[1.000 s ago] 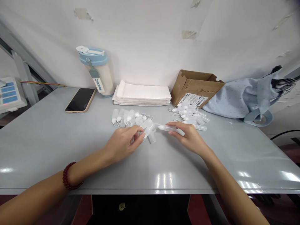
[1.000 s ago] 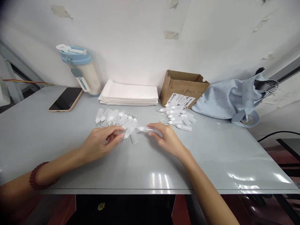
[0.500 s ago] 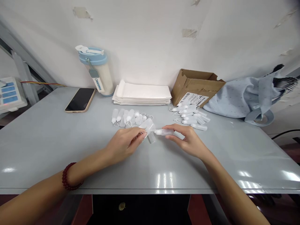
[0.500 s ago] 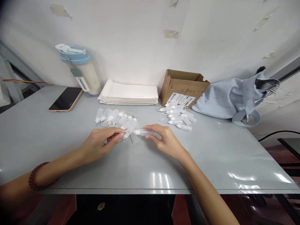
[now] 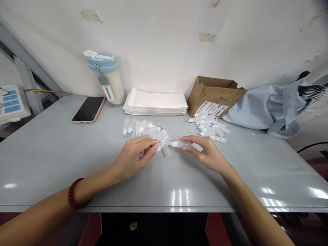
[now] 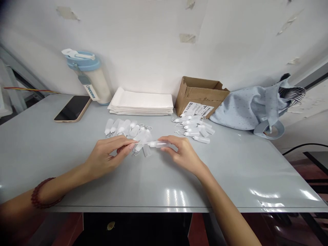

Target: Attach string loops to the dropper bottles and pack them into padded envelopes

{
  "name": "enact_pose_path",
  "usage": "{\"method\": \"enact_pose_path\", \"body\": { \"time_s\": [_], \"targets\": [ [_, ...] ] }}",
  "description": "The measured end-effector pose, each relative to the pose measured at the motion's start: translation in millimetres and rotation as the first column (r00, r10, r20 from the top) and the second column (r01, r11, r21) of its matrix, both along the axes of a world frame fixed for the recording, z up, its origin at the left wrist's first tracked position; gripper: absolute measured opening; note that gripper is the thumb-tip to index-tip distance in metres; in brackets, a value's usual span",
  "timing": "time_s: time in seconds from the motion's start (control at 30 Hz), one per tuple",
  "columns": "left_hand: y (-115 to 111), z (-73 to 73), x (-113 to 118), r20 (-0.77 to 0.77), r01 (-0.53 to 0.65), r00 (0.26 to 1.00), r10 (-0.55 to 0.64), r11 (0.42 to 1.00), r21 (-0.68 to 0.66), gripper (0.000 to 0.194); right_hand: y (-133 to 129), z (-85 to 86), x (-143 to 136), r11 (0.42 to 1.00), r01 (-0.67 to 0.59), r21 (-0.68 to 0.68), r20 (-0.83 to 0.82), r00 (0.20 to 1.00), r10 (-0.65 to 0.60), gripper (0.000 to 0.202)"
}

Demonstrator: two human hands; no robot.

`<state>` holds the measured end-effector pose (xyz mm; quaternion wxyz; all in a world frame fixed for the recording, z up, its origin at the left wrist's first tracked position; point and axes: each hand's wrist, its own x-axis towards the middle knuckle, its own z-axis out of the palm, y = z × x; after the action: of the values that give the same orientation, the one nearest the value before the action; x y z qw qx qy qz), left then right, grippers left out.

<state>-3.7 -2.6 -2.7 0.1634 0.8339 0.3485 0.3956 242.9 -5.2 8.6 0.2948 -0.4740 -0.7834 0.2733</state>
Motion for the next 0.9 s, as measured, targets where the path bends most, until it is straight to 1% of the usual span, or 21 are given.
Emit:
{"method": "enact_pose_path", "body": {
  "time_s": [0.1,0.17,0.3,0.4,0.53,0.73,0.9],
  "targets": [
    [0,3.8,0,0.023,0.006,1.000,-0.004,0.998,-0.058,0.014,-1,1.7,-1,0.999,-0.014,-0.032,-0.025,1.000,0.013,0.021],
    [-1,6.1,0,0.022,0.019,1.000,-0.016,0.992,-0.128,0.015,-2,2.7,-1,0.998,-0.020,-0.059,-0.039,0.999,0.018,0.020],
    [-2,7.9,-1,0.030,0.043,0.999,-0.037,0.960,-0.276,0.017,-4,4.0,-3,0.993,-0.040,-0.115,-0.065,0.997,0.032,0.021],
    [-2,8.0,-1,0.039,0.049,0.999,-0.038,0.941,-0.336,0.019,-6,5.0,-5,0.990,-0.050,-0.133,-0.073,0.996,0.040,0.022],
    [-1,8.6,-1,0.039,0.060,0.998,-0.049,0.928,-0.368,0.020,-8,6.4,-8,0.987,-0.076,-0.140,-0.069,0.995,0.067,0.022],
    [-2,7.9,-1,0.031,0.072,0.997,-0.066,0.922,-0.380,0.022,-9,6.3,-11,0.986,-0.093,-0.139,-0.066,0.994,0.084,0.021],
    [-2,8.7,-1,0.033,0.072,0.997,-0.064,0.922,-0.379,0.023,-9,7.1,-10,0.988,-0.076,-0.134,-0.063,0.996,0.068,0.023]
  ]
}}
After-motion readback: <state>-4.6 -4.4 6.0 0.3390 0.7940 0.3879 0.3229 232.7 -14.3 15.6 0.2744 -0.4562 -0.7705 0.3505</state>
